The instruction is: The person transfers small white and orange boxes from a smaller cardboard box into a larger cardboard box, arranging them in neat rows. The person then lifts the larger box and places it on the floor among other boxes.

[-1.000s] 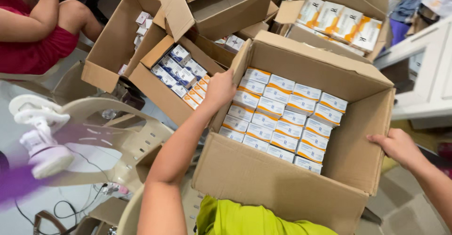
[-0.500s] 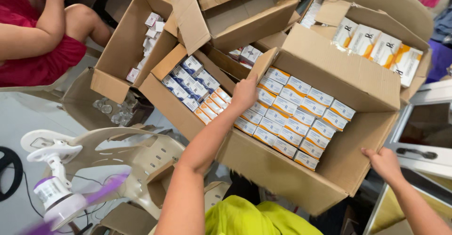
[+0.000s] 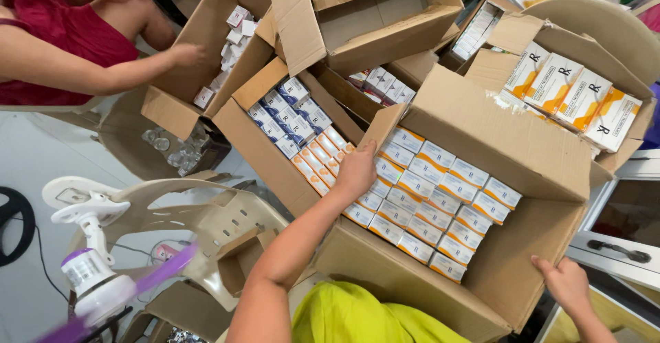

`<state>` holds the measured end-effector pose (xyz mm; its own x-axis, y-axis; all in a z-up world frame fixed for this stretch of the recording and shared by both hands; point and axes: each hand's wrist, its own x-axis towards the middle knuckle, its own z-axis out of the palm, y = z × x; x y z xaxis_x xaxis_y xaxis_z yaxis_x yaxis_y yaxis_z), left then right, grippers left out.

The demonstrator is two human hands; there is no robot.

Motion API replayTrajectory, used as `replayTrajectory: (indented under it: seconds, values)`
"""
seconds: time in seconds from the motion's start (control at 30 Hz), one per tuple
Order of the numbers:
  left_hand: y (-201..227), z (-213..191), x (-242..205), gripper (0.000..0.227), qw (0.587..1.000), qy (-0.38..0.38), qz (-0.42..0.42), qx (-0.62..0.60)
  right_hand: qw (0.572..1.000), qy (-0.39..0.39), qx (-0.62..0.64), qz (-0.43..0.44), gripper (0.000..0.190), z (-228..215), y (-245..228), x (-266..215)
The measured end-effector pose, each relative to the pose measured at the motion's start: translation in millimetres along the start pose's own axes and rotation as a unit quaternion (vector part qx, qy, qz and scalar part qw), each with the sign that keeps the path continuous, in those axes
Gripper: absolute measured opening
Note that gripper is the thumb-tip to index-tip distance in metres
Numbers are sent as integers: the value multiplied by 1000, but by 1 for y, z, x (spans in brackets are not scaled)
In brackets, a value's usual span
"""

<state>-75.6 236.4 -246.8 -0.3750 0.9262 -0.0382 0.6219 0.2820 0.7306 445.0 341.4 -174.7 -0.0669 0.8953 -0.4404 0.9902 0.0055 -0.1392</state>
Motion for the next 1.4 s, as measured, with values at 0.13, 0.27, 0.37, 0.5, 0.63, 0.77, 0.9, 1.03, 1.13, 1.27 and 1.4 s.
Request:
replayTrajectory:
  seconds: [0.13,0.27,0.37,0.5,0.63,0.77,0.9,1.03,1.13,1.27,1.4]
  values:
    - [5,-5,-25,44,999,4,-30,-20,999,-15,16,42,50,10,6,-15]
    - [10,-3,-48,49,998,-19,-65,0,999,-28,17,33,49,23,24,-21]
    - [13,0,-65,48,995,-32,-91,15,998,-32,43,14,48,34,39,-20]
    - [14,11,-91,48,996,6,-85,18,999,-17,26,-32,45,54,61,-20]
    - [11,29,-113,50,994,0,-107,36,999,-11,-13,-47,49,85,81,-15]
    - [5,50,-131,54,996,18,-85,33,998,-3,45,-41,49,114,98,-28]
    - [-7,73,-118,53,991,-54,-106,62,998,-28,44,23,47,139,98,-42]
    - [-30,115,-94,56,984,-110,-113,83,995,-46,37,78,50,159,94,-43]
    - [-52,151,-80,57,984,-114,-92,104,993,-40,68,88,46,181,91,-49]
    - [-91,190,-80,56,979,-116,-129,109,994,-24,53,94,44,213,75,-46]
    - [-122,226,-81,54,965,-131,-190,120,992,-8,71,104,40,236,65,-31]
